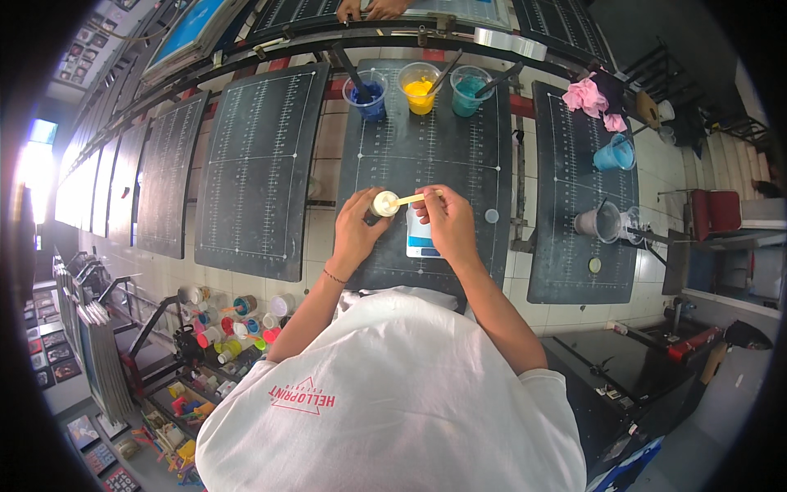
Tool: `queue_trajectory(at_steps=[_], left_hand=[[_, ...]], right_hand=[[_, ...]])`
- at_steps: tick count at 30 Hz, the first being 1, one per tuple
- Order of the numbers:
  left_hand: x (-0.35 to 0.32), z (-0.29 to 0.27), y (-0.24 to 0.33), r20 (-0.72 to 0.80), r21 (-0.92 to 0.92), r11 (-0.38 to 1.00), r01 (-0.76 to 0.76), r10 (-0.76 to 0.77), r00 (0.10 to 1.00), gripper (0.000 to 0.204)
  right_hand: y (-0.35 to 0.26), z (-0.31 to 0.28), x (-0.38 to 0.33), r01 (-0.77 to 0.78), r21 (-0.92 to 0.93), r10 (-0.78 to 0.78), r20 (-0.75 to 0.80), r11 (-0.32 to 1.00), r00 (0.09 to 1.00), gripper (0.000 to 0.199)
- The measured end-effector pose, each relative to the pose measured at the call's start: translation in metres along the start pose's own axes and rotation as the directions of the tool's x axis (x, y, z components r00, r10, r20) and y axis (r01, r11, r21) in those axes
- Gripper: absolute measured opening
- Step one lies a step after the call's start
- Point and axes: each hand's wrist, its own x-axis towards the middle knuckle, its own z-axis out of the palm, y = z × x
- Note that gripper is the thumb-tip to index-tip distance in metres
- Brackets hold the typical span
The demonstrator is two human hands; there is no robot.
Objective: The person pours white ink into blue ink, stirs the mixture with a stick, and then uses a stick to transfer more white ink from a bottle into a cup on a digital scale.
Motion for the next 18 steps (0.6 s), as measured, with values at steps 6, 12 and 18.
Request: queue_trajectory(at_steps=[6,12,18], left_hand=[[0.0,0.001,0.003,0.013,-0.043,0.999,0.019,-0.019,1.0,0.047],[-0.002,0.005,0.0,0.045,-0.033,0.999,0.006,-0.005,0.999,0.046],[-0.002,0.008,0.0,0.058,-0.03,0.999,-0.023,0.025,0.998,0.046]], right_hand=[[0.003,-0.009,0.001,-0.002,0.04,0.003,-0.031,0.999,1.0,0.03],[0.011,-0.019,0.001,-0.007,0.08,0.012,-0.061,0.997,0.998,0.03],[0.014,-0.029,-0.002,-0.014,0.134,0.027,-0.093,0.991,0.995,0.031]])
